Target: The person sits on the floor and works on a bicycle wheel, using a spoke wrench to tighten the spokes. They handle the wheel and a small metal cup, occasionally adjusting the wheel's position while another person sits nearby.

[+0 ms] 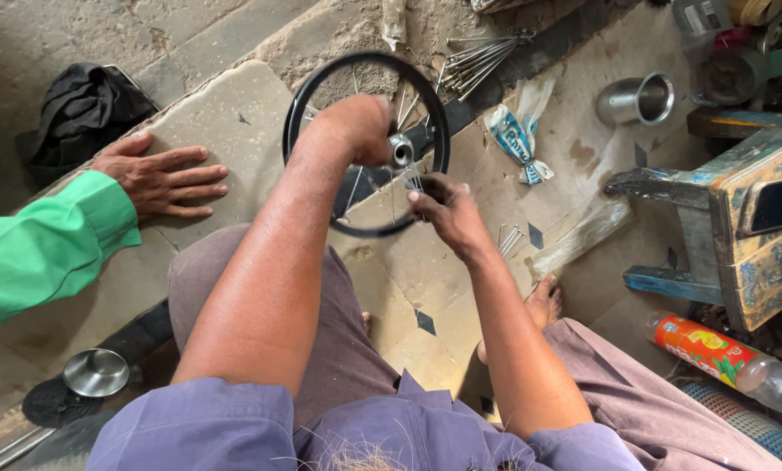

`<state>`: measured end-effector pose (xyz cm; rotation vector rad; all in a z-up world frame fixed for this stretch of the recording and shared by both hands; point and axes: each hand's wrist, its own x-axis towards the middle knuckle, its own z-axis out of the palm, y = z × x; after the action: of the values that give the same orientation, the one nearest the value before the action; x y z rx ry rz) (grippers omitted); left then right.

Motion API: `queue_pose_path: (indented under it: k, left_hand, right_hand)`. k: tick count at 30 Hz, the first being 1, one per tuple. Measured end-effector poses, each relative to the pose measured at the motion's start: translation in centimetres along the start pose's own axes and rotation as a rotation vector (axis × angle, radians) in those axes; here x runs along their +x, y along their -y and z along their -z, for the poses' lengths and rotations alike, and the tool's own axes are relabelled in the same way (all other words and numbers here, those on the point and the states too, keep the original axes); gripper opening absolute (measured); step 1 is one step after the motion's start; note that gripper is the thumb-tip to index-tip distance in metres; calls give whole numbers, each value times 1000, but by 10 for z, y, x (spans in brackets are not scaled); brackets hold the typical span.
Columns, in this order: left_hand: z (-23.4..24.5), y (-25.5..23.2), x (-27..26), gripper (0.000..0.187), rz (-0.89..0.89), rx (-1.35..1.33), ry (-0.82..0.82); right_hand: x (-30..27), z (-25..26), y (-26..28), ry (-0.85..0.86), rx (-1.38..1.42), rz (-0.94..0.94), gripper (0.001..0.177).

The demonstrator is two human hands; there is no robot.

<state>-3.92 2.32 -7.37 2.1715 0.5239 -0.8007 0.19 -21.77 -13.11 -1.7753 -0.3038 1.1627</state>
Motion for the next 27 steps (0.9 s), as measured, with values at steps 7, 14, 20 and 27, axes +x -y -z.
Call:
queue_pose_path:
  k: [7, 14, 20, 27]
  left_hand:
    - [-4, 4, 4, 24, 24, -38, -20]
    - [-16, 14, 12, 32, 9, 78, -18]
    - [-29, 24, 27, 34, 32, 83, 49]
    - [-53, 23, 38, 41, 6, 32, -6]
  right_hand:
    - [7, 11, -24, -8, -99, 67, 27]
    - [4, 9, -23, -31, -363, 115, 22]
    - [6, 27, -9, -152, -672, 233, 19]
    - [24, 56, 4, -232, -987, 419, 20]
